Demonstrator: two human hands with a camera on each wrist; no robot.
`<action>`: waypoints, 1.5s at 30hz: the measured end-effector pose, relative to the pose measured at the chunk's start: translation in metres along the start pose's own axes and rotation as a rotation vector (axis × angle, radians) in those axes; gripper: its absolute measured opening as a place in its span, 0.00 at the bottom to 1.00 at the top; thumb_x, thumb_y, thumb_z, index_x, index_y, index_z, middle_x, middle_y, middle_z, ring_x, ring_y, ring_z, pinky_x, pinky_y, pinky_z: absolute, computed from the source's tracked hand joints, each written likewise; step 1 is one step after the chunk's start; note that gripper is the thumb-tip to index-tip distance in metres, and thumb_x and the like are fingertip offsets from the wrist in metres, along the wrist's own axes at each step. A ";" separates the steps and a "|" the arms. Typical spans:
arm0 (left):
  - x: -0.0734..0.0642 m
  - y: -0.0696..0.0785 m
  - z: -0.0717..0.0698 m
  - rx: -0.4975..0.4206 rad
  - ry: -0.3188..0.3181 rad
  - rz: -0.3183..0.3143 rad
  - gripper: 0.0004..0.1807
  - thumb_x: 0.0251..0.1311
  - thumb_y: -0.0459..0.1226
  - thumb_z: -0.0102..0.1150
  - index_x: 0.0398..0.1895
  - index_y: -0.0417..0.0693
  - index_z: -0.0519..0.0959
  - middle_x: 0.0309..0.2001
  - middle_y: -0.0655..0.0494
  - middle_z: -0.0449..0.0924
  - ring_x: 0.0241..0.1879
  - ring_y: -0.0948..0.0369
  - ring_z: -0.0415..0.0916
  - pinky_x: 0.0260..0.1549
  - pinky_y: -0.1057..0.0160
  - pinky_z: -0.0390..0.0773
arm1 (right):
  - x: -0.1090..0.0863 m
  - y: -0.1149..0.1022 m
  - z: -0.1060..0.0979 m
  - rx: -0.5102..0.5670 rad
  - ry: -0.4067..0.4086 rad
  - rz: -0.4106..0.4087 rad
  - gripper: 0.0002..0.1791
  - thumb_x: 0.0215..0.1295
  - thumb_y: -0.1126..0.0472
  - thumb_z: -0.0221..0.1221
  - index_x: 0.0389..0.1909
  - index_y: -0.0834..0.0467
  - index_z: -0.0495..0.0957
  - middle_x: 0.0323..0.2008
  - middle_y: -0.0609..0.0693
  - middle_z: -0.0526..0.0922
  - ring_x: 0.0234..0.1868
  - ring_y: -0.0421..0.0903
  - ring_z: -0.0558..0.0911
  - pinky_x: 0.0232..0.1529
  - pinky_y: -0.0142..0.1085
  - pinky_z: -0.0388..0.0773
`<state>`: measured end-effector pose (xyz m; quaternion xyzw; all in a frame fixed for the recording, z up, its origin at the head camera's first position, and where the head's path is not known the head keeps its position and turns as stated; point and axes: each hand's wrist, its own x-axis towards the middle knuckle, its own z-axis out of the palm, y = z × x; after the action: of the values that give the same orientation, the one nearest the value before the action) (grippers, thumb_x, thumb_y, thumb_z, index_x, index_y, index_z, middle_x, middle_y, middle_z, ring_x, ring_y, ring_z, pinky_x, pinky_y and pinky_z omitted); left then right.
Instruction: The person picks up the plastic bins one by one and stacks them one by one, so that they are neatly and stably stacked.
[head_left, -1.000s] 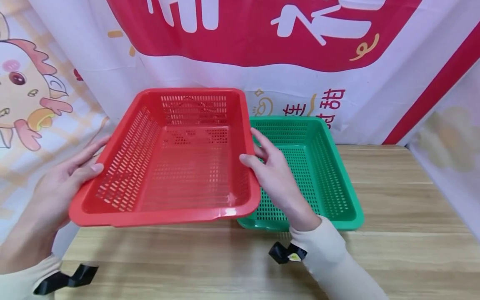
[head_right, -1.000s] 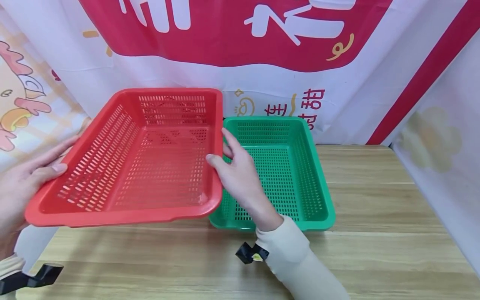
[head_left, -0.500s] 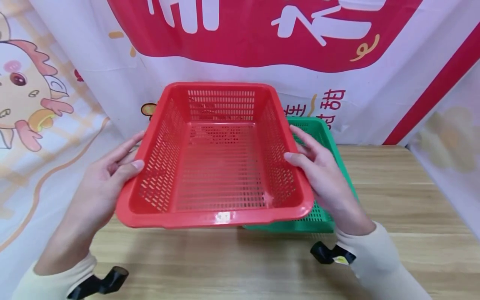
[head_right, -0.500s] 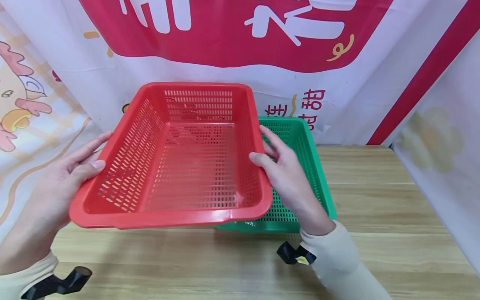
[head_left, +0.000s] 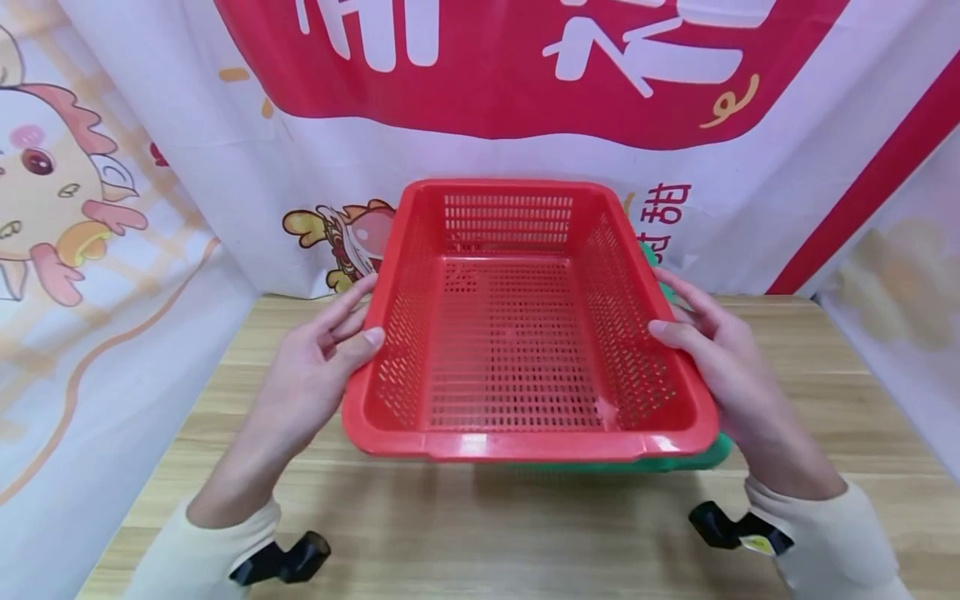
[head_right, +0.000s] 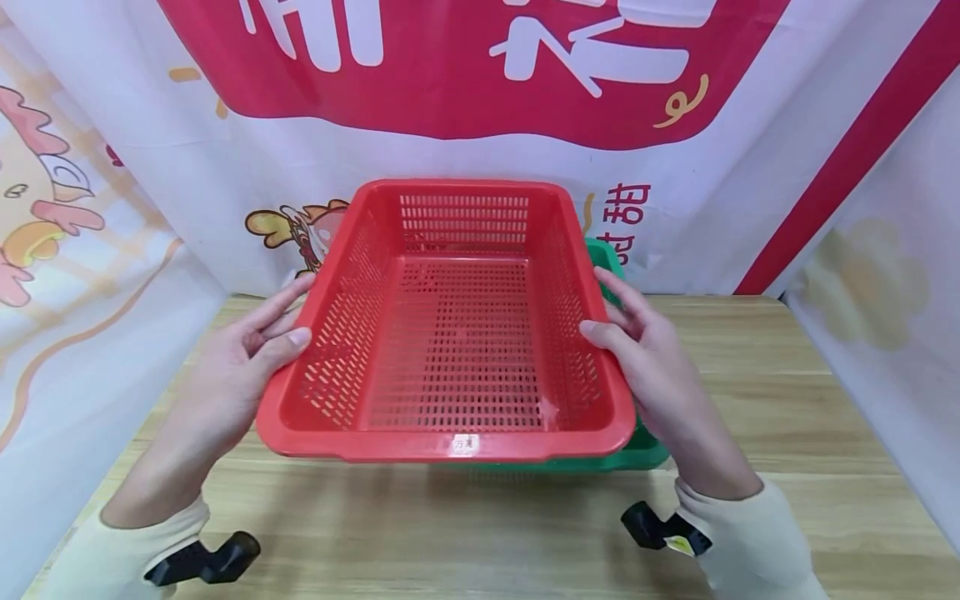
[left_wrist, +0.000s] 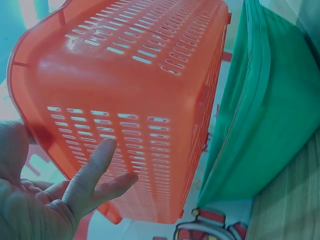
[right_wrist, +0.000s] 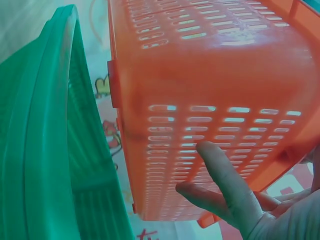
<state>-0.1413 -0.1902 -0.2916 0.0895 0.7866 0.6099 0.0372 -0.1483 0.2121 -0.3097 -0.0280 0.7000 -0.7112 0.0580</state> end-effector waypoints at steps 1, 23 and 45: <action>0.001 0.000 0.003 -0.005 -0.004 -0.001 0.33 0.78 0.42 0.57 0.82 0.70 0.61 0.76 0.52 0.71 0.48 0.59 0.90 0.42 0.58 0.90 | -0.001 0.001 -0.004 0.008 -0.003 -0.006 0.39 0.77 0.58 0.59 0.84 0.42 0.55 0.61 0.43 0.82 0.48 0.44 0.91 0.41 0.43 0.91; 0.031 -0.006 0.059 -0.105 -0.059 -0.018 0.36 0.75 0.44 0.60 0.82 0.66 0.60 0.76 0.58 0.71 0.52 0.48 0.89 0.42 0.51 0.91 | -0.004 0.003 -0.065 -0.030 0.070 0.022 0.37 0.78 0.62 0.58 0.83 0.48 0.57 0.47 0.37 0.91 0.37 0.46 0.93 0.31 0.42 0.90; 0.045 -0.036 0.077 -0.132 -0.078 -0.111 0.39 0.71 0.40 0.66 0.82 0.63 0.62 0.73 0.55 0.75 0.46 0.47 0.91 0.41 0.49 0.91 | 0.005 0.032 -0.064 -0.267 0.169 0.025 0.37 0.75 0.59 0.63 0.81 0.53 0.62 0.43 0.26 0.87 0.35 0.38 0.92 0.32 0.38 0.90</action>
<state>-0.1764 -0.1167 -0.3436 0.0667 0.7464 0.6534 0.1076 -0.1593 0.2748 -0.3434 0.0331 0.7911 -0.6108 0.0034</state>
